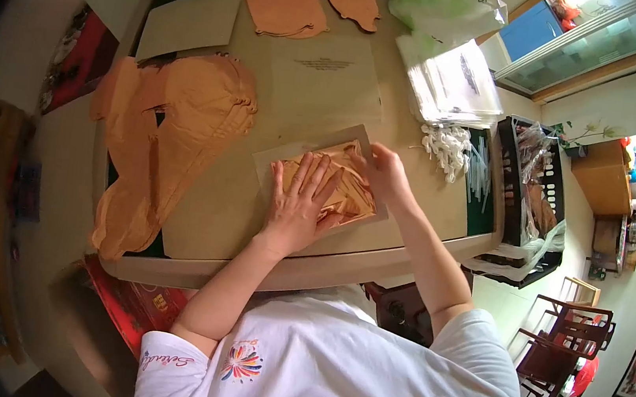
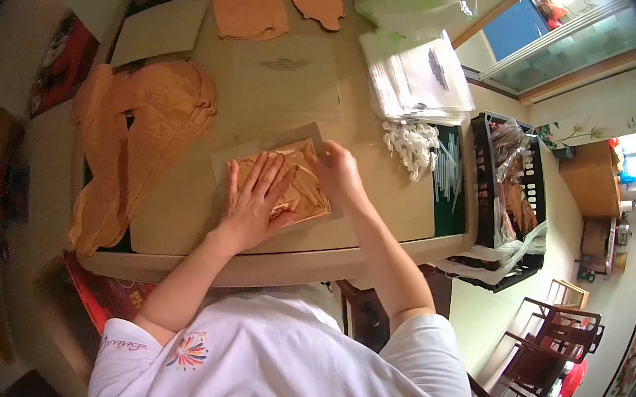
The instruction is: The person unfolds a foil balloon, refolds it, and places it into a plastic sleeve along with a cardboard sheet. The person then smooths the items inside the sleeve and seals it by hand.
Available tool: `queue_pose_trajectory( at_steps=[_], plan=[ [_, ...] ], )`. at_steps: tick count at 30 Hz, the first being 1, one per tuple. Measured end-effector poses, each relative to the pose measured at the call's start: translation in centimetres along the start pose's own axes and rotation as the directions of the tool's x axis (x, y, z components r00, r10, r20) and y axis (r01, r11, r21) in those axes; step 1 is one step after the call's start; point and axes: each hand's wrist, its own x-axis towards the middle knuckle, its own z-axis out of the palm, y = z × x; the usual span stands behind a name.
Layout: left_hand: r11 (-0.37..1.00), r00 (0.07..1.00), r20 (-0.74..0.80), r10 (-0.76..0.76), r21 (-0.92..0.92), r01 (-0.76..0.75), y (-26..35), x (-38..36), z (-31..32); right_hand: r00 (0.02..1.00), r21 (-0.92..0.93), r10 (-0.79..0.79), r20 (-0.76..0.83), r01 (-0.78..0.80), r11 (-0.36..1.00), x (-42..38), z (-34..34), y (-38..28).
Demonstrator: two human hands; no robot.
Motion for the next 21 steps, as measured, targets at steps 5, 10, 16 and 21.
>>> queue_pose_trajectory(
  at_steps=[5, 10, 16, 21],
  plan=[
    [1.000, 1.000, 0.016, 0.000, -0.013, 0.001, 0.0, 0.0, 0.0, 0.991, 0.033, -0.103, -0.083, 0.106, 0.994, -3.0, 0.8, 1.2],
    [0.998, 0.999, 0.039, 0.011, -0.062, -0.009, 0.0, 0.2, -0.7, 0.998, 0.254, -0.036, -0.043, 0.046, 0.966, -3.0, 0.9, 2.1],
    [0.977, 0.988, -0.152, -0.036, -0.212, 0.002, -1.8, 5.2, -4.1, 0.993, 0.537, 0.112, -0.030, -0.079, 0.840, -3.8, -3.0, 4.5],
    [0.991, 0.994, -0.061, -0.092, -0.100, 0.085, -8.2, 11.5, -1.8, 0.980, 0.627, 0.133, -0.151, -0.008, 0.779, -5.7, -7.3, 4.9]
  ],
)
